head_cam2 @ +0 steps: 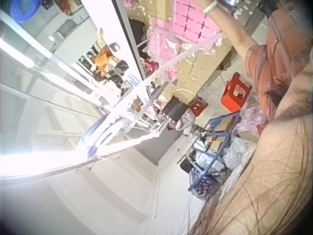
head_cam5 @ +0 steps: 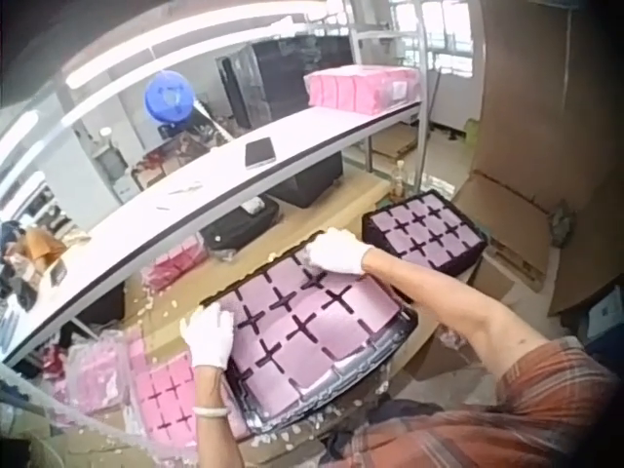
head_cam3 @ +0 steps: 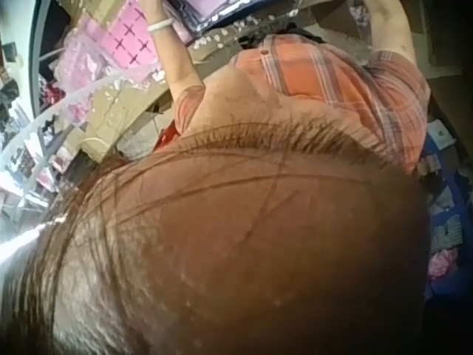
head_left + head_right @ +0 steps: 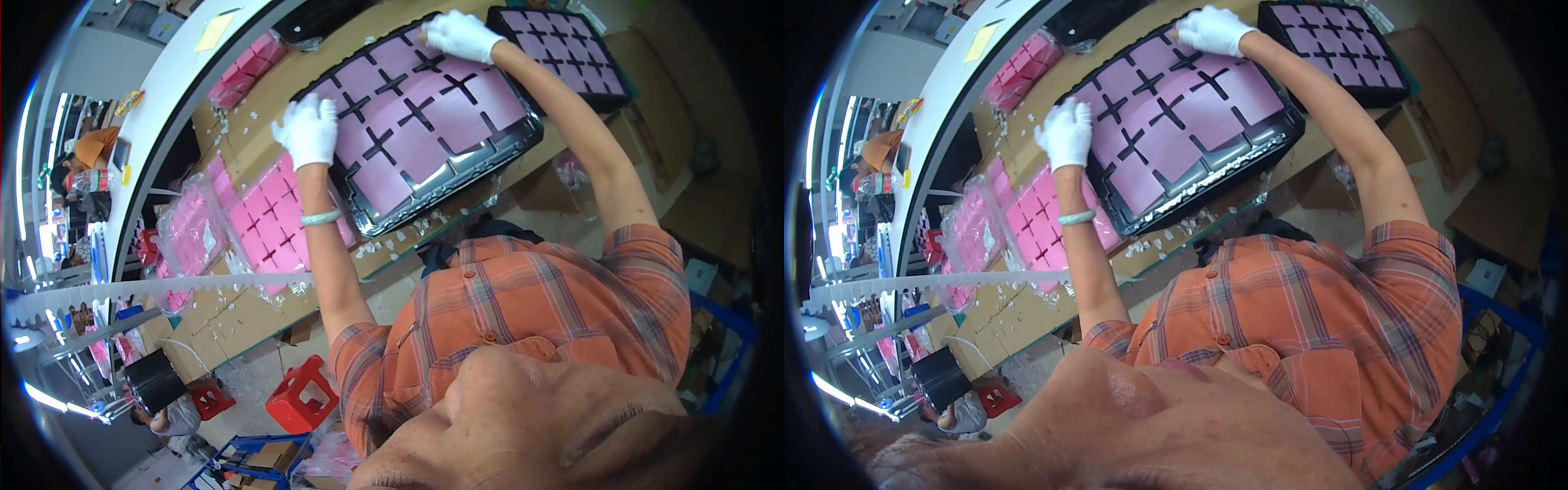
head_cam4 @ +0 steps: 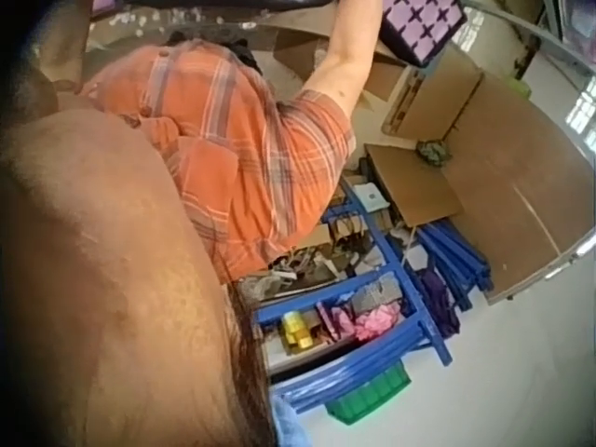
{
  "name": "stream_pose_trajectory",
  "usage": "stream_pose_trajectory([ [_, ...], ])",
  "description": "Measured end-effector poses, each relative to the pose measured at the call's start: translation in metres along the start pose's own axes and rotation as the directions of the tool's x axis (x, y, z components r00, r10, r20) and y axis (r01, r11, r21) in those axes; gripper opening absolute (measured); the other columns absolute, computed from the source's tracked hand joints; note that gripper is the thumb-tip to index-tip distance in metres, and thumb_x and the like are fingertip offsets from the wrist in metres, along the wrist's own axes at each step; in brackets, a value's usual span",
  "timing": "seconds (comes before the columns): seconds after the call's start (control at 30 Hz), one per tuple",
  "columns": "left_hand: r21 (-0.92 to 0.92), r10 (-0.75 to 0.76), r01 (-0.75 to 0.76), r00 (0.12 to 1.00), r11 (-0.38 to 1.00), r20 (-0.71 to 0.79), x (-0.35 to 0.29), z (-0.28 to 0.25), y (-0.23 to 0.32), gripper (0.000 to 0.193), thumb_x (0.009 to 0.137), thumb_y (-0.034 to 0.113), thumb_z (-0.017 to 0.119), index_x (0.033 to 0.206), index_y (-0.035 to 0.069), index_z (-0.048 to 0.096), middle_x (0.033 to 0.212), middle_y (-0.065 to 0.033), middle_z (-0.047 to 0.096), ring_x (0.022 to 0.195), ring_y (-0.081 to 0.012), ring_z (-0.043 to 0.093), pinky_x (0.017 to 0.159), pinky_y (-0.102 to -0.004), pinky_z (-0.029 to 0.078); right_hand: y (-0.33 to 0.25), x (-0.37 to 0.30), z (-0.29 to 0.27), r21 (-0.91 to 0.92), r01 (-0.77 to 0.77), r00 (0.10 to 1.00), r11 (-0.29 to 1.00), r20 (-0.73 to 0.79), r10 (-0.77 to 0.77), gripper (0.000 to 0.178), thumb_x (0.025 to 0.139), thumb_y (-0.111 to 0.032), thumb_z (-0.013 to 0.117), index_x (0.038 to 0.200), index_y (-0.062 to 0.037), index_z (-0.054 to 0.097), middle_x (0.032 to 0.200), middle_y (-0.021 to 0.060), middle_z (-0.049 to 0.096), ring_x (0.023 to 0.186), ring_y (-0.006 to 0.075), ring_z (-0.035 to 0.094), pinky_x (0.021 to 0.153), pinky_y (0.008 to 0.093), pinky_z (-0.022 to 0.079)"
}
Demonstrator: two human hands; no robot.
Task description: The person assembles pink grid spacers and white plastic pins into black rectangular trays by hand.
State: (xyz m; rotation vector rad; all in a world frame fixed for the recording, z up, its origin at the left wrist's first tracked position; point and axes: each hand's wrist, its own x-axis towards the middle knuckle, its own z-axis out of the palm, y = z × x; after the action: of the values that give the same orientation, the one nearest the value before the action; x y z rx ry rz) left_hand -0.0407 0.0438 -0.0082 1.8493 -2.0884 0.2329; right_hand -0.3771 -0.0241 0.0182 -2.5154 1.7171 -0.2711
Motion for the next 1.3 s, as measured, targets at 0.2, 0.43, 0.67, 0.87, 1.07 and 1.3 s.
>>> stream_pose_trajectory([
  [0.2, -0.419, 0.173, -0.188, 0.982, 0.888, -0.074, -0.041, -0.022, -0.02, 0.035, 0.1, 0.039, 0.043, 0.117, 0.018, 0.065, 0.121, -0.0034, 0.065, 0.121, -0.0259, 0.055, 0.106, -0.0481, 0.032, 0.034, -0.075, -0.011, 0.443, -0.303, 0.952, 0.844, 0.106, 0.286, 0.058, 0.096, -0.059, 0.044, 0.111, -0.007, 0.066, 0.078, 0.0031, 0.058, 0.072, 0.0163, 0.052, 0.065, 0.0296, 0.042],
  [0.43, -0.398, 0.238, -0.247, 0.969, 0.883, -0.072, -0.08, -0.058, 0.049, 0.059, 0.08, 0.041, 0.066, 0.129, 0.009, 0.056, 0.128, -0.013, 0.059, 0.127, -0.0311, 0.048, 0.109, -0.0537, 0.024, 0.013, -0.148, -0.008, 0.792, -0.329, 0.944, 0.514, 0.274, 0.182, 0.067, 0.091, -0.042, 0.063, 0.145, -0.0068, 0.042, 0.104, -0.0015, 0.056, 0.091, 0.0089, 0.05, 0.077, 0.021, 0.041],
  [0.67, -0.239, 0.154, -0.166, 0.986, 0.957, -0.069, -0.149, -0.069, 0.146, 0.106, 0.059, 0.042, 0.086, 0.144, 0.004, 0.036, 0.148, -0.0205, 0.037, 0.136, -0.0394, 0.033, 0.11, -0.0614, 0.016, 0.002, -0.141, -0.016, 0.961, -0.249, 0.956, -0.122, 0.264, 0.125, 0.058, 0.093, -0.015, 0.063, 0.144, -0.0017, 0.04, 0.121, 0.0014, 0.058, 0.098, 0.007, 0.057, 0.085, 0.0208, 0.048],
  [0.87, 0.039, -0.062, 0.066, 0.993, 0.997, -0.099, -0.138, -0.063, 0.146, 0.075, 0.07, 0.027, 0.075, 0.136, 0.006, 0.047, 0.143, -0.0183, 0.043, 0.133, -0.0365, 0.038, 0.11, -0.0576, 0.021, -0.003, -0.133, -0.03, 0.901, -0.251, 0.94, -0.354, 0.314, 0.131, 0.05, 0.095, -0.011, 0.057, 0.142, -0.003, 0.043, 0.119, -0.0005, 0.058, 0.087, 0.004, 0.059, 0.069, 0.0165, 0.05],
  [1.07, -0.04, -0.048, 0.036, 0.925, 0.999, -0.376, -0.158, -0.05, 0.08, 0.023, 0.071, 0.005, 0.067, 0.091, 0.017, 0.069, 0.109, -0.0007, 0.066, 0.111, -0.0238, 0.058, 0.105, -0.051, 0.031, 0.007, -0.16, -0.01, 0.799, -0.282, 0.951, 0.531, 0.159, 0.266, 0.071, 0.086, -0.018, 0.07, 0.147, -0.0023, 0.036, 0.091, 0.0007, 0.057, 0.08, 0.0065, 0.052, 0.067, 0.0201, 0.044],
  [1.3, -0.097, 0.172, -0.213, 0.932, 0.972, -0.319, -0.161, -0.051, 0.049, 0.025, 0.067, 0.003, 0.07, 0.087, 0.018, 0.068, 0.106, -0.0032, 0.068, 0.111, -0.0253, 0.058, 0.106, -0.0484, 0.03, -0.013, -0.178, 0.0, 0.566, -0.377, 0.92, 0.733, 0.141, 0.365, 0.069, 0.085, -0.01, 0.067, 0.148, -0.0089, 0.039, 0.072, 0.0025, 0.056, 0.063, 0.0098, 0.052, 0.062, 0.0253, 0.046],
])
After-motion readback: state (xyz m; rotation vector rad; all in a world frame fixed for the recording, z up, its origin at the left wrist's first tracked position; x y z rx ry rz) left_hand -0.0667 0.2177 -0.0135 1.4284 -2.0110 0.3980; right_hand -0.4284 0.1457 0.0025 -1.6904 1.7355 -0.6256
